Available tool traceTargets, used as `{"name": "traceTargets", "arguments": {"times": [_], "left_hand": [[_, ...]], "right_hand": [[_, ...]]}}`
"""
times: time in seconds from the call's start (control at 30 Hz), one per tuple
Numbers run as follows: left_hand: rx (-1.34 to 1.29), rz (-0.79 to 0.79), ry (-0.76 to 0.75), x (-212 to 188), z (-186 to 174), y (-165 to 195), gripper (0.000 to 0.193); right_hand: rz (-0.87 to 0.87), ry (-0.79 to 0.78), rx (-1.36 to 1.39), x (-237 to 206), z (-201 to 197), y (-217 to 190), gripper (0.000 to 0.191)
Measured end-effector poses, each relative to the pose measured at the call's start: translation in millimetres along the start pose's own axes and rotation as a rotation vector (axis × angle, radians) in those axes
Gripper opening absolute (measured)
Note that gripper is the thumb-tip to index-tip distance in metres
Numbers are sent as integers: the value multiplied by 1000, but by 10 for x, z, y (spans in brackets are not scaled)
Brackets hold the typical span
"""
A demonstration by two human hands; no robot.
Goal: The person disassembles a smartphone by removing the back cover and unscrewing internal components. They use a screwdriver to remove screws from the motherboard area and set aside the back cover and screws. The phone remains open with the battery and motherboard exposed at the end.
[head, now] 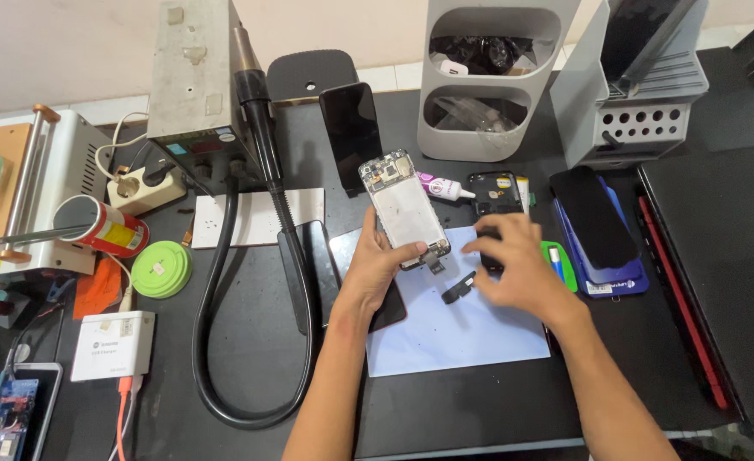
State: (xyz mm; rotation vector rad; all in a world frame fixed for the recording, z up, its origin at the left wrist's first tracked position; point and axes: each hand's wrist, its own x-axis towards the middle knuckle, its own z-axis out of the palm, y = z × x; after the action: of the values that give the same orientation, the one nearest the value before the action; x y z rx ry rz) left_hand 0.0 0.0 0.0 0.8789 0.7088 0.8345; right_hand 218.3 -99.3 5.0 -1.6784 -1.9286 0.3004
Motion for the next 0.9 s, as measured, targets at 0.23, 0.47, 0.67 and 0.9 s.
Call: {"name": "traceTargets", "arguments": {"times": [0.23,0.47,0.67,0.9], "left_hand": [[-116,14,-9,-5,-50,-47,75],[-153,-66,62,-17,13,64,58],[-154,-47,40,-31,17,84,62],[-168,-26,-44,5,58,-63,74]], "right_hand": [[-16,-152,-35,28,-125,-273,29],[-21,-175,-28,29,-127,-307,17],[-7,-131,233,-24,-128,-204,13],[284,39,1085,-77,27,-89,12]]}}
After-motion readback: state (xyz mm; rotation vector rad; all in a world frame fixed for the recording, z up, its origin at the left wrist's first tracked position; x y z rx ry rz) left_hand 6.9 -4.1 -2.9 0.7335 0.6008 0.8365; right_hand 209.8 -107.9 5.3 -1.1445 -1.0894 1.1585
